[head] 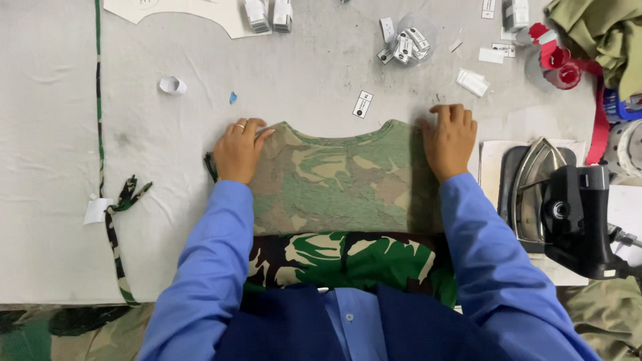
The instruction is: The person places small white labels on the back neck area of a camouflage-patterned shirt and uses a steam iron to press them onto the fabric. The person repeatedly smooths the shirt, positions the labels, and irons the area to secure them.
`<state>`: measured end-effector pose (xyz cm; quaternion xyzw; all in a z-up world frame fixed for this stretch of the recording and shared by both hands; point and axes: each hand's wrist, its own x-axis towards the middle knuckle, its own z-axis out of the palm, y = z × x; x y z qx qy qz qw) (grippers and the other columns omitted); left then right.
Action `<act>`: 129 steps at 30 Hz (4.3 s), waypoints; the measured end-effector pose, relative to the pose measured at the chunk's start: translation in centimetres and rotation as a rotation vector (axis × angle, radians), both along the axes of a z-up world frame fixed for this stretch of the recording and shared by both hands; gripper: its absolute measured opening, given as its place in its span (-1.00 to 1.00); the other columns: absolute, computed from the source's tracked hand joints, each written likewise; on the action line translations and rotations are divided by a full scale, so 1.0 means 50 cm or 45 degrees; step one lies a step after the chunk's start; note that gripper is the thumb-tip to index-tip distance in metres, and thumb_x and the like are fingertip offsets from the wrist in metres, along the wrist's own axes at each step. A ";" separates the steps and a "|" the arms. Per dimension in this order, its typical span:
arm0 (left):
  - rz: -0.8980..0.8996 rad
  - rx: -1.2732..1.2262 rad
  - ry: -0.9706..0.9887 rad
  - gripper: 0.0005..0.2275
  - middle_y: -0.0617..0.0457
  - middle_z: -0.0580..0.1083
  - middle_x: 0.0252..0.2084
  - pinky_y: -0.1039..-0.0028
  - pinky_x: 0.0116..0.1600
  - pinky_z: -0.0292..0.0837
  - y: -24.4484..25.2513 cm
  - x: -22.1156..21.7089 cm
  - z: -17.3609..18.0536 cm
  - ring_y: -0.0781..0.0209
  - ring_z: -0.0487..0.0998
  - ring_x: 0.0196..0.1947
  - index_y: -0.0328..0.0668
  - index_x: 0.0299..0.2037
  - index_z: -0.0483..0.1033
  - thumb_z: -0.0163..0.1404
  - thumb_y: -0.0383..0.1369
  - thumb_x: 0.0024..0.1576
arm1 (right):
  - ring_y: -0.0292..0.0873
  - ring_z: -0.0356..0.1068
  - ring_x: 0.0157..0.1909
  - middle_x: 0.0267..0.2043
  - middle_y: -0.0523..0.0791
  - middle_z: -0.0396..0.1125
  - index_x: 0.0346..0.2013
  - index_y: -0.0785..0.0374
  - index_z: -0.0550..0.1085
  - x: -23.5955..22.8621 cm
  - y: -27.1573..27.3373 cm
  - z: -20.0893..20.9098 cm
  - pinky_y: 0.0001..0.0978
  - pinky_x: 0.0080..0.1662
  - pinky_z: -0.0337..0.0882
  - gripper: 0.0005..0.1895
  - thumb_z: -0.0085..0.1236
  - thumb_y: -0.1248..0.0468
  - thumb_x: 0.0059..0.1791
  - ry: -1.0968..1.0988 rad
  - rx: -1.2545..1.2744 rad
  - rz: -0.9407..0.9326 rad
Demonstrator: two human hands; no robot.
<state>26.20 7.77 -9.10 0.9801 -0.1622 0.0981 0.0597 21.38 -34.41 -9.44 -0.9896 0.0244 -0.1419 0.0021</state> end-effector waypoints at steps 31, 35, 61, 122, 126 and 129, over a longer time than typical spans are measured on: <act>0.279 0.159 0.354 -0.36 -0.24 -0.07 0.47 -0.32 0.30 -0.18 -0.058 -0.134 0.121 -0.28 -0.17 0.45 -0.03 0.45 0.00 -0.08 -0.04 0.19 | -0.31 0.36 -0.29 -0.30 -0.14 0.42 -0.22 0.18 0.49 -0.107 0.068 0.022 -0.55 -0.33 0.42 -0.83 0.33 0.35 -0.03 0.042 1.500 -0.344; 0.064 -0.064 0.784 -0.30 -0.14 -0.20 0.50 -0.35 0.34 -0.21 -0.155 -0.175 0.080 -0.18 -0.24 0.49 -0.04 0.45 -0.16 -0.27 0.14 0.21 | -0.01 0.45 -0.20 -0.31 -0.01 0.44 -0.26 0.23 0.53 -0.084 0.249 0.035 -0.21 -0.16 0.47 -0.81 0.35 0.35 -0.14 0.509 1.473 0.052; 0.362 -0.126 0.836 -0.05 -0.17 -0.41 0.50 -0.43 0.28 -0.52 -0.192 -0.162 0.097 -0.27 -0.47 0.48 -0.11 0.47 -0.35 -0.13 0.26 0.05 | 0.11 0.16 0.02 -0.09 -0.05 0.10 -0.18 0.14 0.26 -0.120 0.242 0.057 -0.12 0.02 0.15 -0.33 0.37 -0.19 -0.25 0.438 0.723 -0.132; 0.534 -0.589 -0.094 -0.74 -0.02 0.46 -0.21 0.12 -0.06 0.40 0.115 -0.139 0.008 -0.09 0.50 -0.19 0.03 -0.08 0.44 0.09 -0.11 0.15 | 0.39 0.32 0.08 0.03 0.31 0.36 0.35 -0.02 0.21 -0.281 -0.355 0.169 0.19 0.05 0.26 -0.26 -0.10 -0.41 0.10 0.534 0.433 -0.772; 0.297 -0.592 0.038 -0.64 -0.11 0.38 0.00 0.03 0.02 0.39 0.017 -0.228 0.159 -0.18 0.45 -0.01 -0.07 0.07 0.39 0.13 -0.19 0.12 | 0.06 0.36 0.00 0.03 0.06 0.37 0.17 0.24 0.43 -0.291 -0.160 0.206 -0.12 0.05 0.29 -0.06 0.55 -0.03 -0.42 -0.189 -0.575 -0.206; -0.060 -0.675 0.334 -0.70 0.09 0.40 -0.11 0.22 -0.03 0.44 -0.066 -0.333 0.191 0.00 0.48 -0.09 0.14 0.05 0.41 0.05 -0.13 0.14 | 0.30 0.35 0.03 -0.07 0.16 0.36 0.11 0.27 0.34 -0.358 0.156 0.211 0.09 0.05 0.34 -0.40 0.28 0.37 -0.21 0.375 0.846 0.163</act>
